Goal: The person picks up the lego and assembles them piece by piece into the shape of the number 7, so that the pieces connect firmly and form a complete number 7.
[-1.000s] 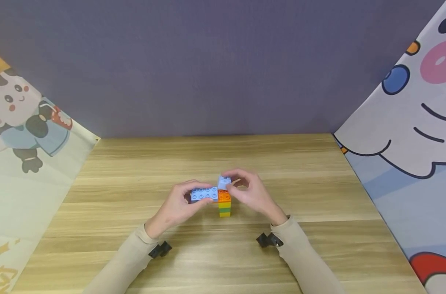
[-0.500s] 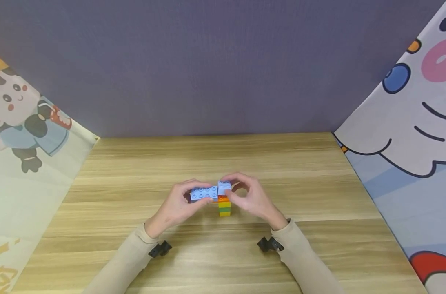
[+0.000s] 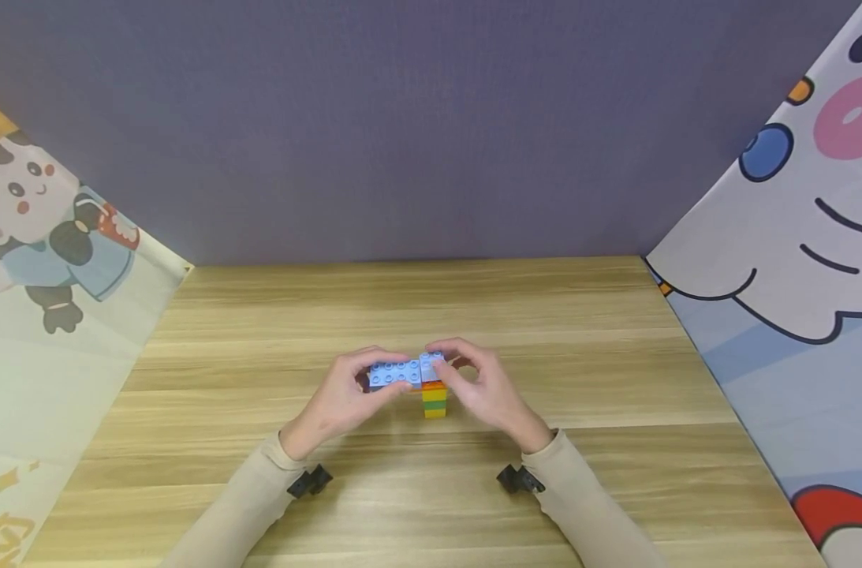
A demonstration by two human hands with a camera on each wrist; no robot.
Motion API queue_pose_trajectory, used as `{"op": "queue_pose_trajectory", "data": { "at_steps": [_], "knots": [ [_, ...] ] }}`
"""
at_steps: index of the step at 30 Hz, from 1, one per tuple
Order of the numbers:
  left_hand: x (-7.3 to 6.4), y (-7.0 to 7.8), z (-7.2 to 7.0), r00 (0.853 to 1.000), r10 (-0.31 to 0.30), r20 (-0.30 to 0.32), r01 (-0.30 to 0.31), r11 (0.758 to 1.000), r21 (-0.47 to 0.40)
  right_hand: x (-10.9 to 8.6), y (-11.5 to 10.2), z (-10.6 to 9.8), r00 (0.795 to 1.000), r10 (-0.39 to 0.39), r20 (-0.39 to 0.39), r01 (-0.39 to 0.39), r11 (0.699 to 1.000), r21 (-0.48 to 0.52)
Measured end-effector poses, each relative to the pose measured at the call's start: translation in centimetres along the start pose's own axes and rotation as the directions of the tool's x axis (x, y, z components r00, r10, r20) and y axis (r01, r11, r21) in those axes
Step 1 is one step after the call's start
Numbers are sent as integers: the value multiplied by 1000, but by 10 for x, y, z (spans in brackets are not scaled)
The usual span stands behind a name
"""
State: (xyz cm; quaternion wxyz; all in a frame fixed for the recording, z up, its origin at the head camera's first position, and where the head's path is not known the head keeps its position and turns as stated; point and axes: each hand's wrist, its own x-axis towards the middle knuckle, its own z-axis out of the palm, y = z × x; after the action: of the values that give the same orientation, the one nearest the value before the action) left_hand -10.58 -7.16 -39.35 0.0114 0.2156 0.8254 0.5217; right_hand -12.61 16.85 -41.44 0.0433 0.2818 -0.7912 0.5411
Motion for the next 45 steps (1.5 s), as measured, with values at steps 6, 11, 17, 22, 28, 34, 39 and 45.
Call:
{"op": "queue_pose_trajectory", "data": {
  "at_steps": [6,11,17,22,28,34,39,45],
  "knots": [
    [1,-1,1,1000,7,-10,-7,1000,3,-1,-1,1,999,-19,-49,18,1000,-16],
    [1,-1,1,1000,13,-13,-13,1000,4,-2,0,1,997,-47,-56,47,999,1],
    [2,-2,0,1000,20,-19,-20,1000,18,-2,0,2,998,-35,-61,38,998,52],
    [1,-2,0,1000,26,-17,-26,1000,-1,-4,2,6,996,-46,-82,54,993,105],
    [1,-1,1,999,31,-15,-31,1000,-2,-4,4,5,996,-34,-86,44,993,113],
    [0,-1,2,999,38,-23,-38,999,-6,-3,2,0,998,-29,-47,32,997,72],
    [0,0,3,999,44,-23,-45,999,-9,-1,-1,-4,1000,-18,-10,18,999,29],
    [2,0,4,999,40,-18,-40,999,0,-3,3,-5,1000,-23,-8,23,998,53]
  ]
}}
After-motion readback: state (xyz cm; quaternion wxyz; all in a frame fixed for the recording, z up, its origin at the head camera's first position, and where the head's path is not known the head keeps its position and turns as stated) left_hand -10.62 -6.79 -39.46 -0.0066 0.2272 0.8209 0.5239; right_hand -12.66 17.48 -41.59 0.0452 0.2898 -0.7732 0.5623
